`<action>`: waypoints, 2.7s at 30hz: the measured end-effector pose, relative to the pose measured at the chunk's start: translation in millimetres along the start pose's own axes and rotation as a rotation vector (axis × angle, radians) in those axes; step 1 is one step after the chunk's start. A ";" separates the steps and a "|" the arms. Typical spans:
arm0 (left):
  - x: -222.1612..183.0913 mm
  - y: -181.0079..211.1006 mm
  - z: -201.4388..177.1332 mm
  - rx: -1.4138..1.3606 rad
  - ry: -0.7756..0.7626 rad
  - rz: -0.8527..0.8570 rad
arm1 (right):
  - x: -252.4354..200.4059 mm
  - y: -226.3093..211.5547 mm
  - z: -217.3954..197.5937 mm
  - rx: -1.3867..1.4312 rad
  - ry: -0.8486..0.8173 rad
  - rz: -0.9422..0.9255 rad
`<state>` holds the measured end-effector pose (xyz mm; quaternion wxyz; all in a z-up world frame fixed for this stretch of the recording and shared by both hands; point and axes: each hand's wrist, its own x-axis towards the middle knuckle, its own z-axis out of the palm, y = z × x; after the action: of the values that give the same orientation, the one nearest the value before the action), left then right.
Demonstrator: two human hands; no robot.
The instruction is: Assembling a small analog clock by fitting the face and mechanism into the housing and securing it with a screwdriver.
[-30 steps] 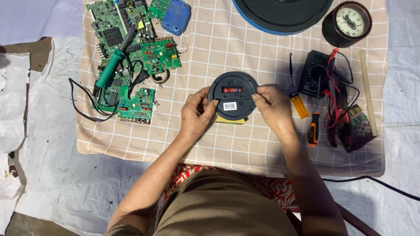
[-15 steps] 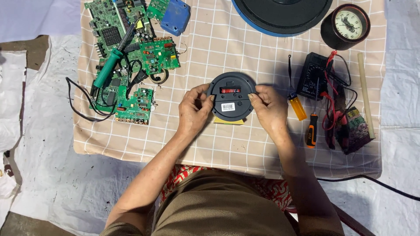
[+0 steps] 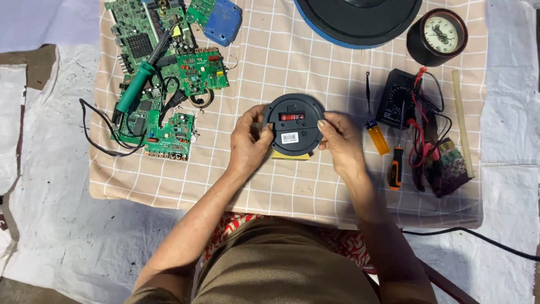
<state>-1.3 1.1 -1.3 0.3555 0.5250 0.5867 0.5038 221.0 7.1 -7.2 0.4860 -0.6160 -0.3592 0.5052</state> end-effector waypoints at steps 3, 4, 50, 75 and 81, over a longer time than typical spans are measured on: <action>6.8 6.4 -0.3 -0.005 -0.060 -0.066 | -8.0 -13.2 6.6 0.015 -0.024 0.039; 6.0 10.1 -0.1 -0.017 -0.099 -0.122 | -13.8 -16.0 7.9 0.038 -0.024 0.051; -5.5 17.2 20.7 -0.428 -0.176 -0.138 | -41.3 -24.9 24.6 -0.150 0.152 -0.312; 13.2 9.1 3.0 -0.407 -0.348 -0.293 | -31.0 -12.8 29.9 -0.033 0.127 -0.258; 14.3 24.3 -4.5 -0.568 -0.371 -0.406 | -32.7 -18.8 24.5 0.079 0.059 -0.189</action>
<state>-2.0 12.7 24.7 0.6788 0.3615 0.4416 0.4621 190.5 -12.6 19.4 0.5659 -0.5741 -0.3812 0.4525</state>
